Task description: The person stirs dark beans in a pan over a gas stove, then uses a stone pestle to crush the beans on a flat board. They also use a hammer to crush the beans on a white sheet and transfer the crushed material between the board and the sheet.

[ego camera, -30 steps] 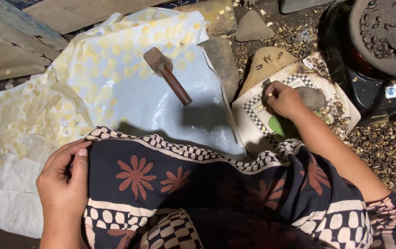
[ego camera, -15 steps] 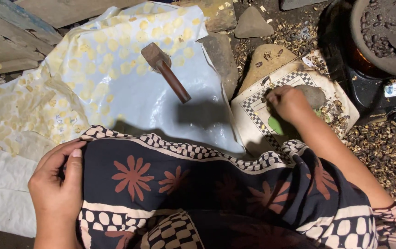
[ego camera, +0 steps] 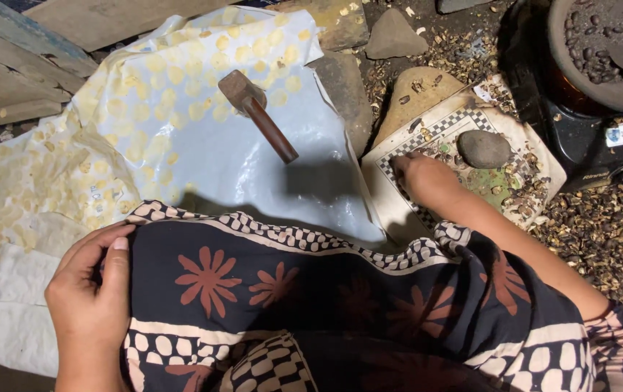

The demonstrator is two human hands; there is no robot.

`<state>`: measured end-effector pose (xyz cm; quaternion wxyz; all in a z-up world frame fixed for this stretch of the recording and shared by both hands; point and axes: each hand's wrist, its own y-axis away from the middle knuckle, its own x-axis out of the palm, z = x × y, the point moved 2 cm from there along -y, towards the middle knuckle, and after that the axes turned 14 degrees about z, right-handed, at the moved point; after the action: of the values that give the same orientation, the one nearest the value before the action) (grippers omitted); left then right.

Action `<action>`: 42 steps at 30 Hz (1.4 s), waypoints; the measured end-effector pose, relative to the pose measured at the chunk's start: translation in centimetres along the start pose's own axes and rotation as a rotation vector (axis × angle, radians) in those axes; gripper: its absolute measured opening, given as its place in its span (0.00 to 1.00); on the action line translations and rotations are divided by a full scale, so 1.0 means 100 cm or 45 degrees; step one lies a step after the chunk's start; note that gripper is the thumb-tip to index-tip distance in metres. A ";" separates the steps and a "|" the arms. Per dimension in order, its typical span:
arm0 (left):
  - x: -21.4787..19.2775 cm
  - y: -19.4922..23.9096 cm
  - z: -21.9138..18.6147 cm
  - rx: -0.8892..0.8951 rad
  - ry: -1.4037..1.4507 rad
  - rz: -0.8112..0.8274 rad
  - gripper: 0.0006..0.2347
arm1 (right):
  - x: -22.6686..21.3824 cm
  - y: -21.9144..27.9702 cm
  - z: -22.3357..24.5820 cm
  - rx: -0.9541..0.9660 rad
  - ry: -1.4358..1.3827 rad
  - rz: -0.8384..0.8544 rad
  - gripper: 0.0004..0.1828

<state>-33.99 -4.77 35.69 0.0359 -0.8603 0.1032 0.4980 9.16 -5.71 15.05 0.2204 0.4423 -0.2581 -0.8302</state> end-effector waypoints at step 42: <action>0.336 -0.080 -0.141 -0.179 1.226 1.159 0.20 | 0.018 0.047 -0.080 0.132 -0.662 -0.403 0.10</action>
<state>-4.05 -4.06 13.42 -0.2842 -0.8574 0.4280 0.0292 15.67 -12.28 13.03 -0.0080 0.2605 -0.2755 -0.9253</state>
